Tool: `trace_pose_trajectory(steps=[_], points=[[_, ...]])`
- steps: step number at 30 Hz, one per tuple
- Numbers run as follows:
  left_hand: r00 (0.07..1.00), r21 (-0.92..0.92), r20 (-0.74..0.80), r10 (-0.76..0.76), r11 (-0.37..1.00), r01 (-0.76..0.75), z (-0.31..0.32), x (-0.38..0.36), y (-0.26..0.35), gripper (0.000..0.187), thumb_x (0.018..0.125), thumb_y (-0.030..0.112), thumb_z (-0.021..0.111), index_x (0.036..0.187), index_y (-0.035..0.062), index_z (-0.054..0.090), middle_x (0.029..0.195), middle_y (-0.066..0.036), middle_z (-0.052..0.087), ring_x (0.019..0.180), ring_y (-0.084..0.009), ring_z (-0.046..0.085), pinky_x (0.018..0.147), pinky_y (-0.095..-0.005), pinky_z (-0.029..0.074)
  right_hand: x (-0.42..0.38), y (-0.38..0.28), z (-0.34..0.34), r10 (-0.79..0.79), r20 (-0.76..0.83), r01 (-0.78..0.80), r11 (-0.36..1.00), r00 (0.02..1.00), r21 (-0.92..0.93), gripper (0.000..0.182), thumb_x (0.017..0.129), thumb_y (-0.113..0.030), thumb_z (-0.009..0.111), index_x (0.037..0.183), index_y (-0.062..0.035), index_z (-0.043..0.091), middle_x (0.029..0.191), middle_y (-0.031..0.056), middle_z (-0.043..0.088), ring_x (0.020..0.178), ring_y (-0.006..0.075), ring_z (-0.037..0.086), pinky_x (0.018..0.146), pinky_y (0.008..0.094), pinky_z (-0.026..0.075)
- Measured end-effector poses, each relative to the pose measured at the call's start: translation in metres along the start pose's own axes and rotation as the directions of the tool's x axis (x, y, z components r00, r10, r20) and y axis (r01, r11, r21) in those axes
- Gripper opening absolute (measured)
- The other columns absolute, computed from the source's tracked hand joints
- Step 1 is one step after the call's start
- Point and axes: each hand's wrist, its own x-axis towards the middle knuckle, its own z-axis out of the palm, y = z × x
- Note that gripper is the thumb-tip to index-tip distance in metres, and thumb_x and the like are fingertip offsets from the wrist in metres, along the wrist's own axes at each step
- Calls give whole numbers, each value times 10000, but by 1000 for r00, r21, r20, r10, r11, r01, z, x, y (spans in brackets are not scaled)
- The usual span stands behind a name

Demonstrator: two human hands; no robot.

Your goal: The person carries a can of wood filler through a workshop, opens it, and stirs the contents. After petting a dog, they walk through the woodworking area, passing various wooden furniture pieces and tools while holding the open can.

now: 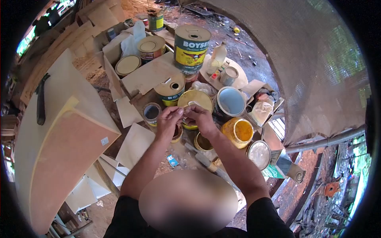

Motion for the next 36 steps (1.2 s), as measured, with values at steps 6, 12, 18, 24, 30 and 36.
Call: trace_pose_trajectory(steps=[6, 12, 18, 24, 30, 36], points=[[988, 75, -135, 74, 995, -64, -32, -45, 1, 311, 987, 115, 706, 1254, -2, 597, 1051, -97, 700, 890, -140, 685, 750, -285, 590, 30, 7, -37, -497, -14, 204, 382, 867, -901, 214, 841, -126, 705, 1045, -63, 710, 949, 216, 728, 903, 360, 730, 747, 454, 579], [967, 47, -158, -199, 977, 208, -55, -132, -36, 255, 983, 96, 680, 1207, -5, 611, 1056, -100, 696, 915, -184, 699, 769, -346, 633, 50, -2, -30, -313, 226, 199, -116, 923, -973, 306, 822, -161, 639, 1105, -49, 666, 1025, 199, 738, 944, 386, 726, 815, 496, 568], [902, 19, -212, -375, 922, 387, -76, -201, -44, 272, 978, 62, 670, 1225, -37, 614, 1064, -129, 678, 942, -201, 697, 807, -380, 654, 62, -23, -18, -218, 113, 91, -109, 969, -990, 271, 825, -196, 646, 1054, -54, 671, 968, 207, 739, 937, 399, 724, 829, 496, 565], [869, 13, -226, -441, 890, 455, -99, -240, -54, 246, 985, 49, 654, 1216, -34, 652, 1086, -138, 687, 958, -200, 702, 772, -375, 657, 89, -17, -53, -144, -108, -57, 322, 984, -945, 223, 840, -263, 674, 975, -93, 721, 989, 144, 756, 958, 348, 735, 823, 461, 585], [844, -24, -248, -475, 874, 485, -90, -248, -37, 219, 995, 22, 630, 1197, -56, 661, 1063, -141, 690, 902, -215, 721, 770, -372, 657, 118, 5, -84, -113, 418, 350, -377, 902, -858, 168, 888, -212, 659, 1015, -131, 732, 1005, 105, 758, 977, 304, 746, 777, 454, 605], [881, 43, -253, -399, 905, 422, -112, -263, -57, 193, 1001, 25, 624, 1166, -62, 672, 1009, -135, 713, 866, -201, 727, 769, -340, 638, 84, -18, -60, -235, 295, 235, -252, 926, -939, 143, 852, -218, 652, 946, -132, 717, 996, 122, 730, 957, 351, 708, 816, 458, 577]])
